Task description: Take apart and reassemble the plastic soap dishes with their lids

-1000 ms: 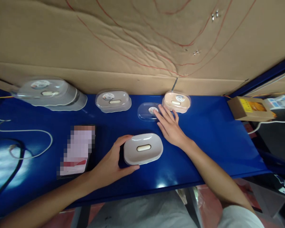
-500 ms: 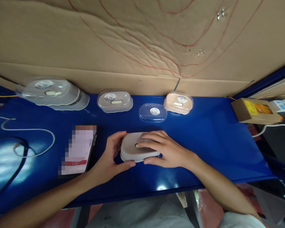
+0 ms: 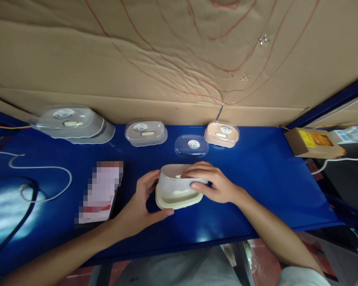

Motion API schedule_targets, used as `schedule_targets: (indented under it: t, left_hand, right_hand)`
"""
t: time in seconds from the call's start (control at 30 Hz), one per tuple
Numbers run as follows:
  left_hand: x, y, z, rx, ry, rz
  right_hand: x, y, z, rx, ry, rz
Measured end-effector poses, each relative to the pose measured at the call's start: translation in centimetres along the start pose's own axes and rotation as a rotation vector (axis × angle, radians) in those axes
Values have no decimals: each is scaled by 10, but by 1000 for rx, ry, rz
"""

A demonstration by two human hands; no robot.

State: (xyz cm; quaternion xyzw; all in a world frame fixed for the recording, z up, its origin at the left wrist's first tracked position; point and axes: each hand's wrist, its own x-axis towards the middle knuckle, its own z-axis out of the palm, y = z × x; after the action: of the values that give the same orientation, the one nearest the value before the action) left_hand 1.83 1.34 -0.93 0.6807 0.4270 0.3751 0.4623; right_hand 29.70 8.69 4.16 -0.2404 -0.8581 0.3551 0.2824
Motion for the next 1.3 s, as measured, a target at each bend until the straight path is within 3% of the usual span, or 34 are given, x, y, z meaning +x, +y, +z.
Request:
schedule_targets:
  t: [0.23, 0.47, 0.9, 1.03, 1.13, 1.2, 1.3]
  left_hand:
    - [-4, 4, -7, 221, -148, -15]
    - [-3, 11, -7, 478, -293, 196]
    - [0, 12, -6, 682, -328, 307]
    - [2, 17, -10, 599, -223, 402]
    - [-1, 23, -15, 412, -105, 433]
    - [-6, 24, -18, 203, -45, 300]
    - [-12, 22, -20, -48, 34, 45]
  right_hand:
    - [-4, 7, -8, -117, 104, 12]
    - [-6, 19, 1, -431, 18, 12]
    - [-9, 26, 7, -550, -63, 27]
    - [-9, 20, 8, -481, 69, -42]
    - [-11, 10, 12, -409, 186, -96]
    - [-13, 1, 17, -399, 183, -139]
    - [-13, -12, 28, -428, 12, -195]
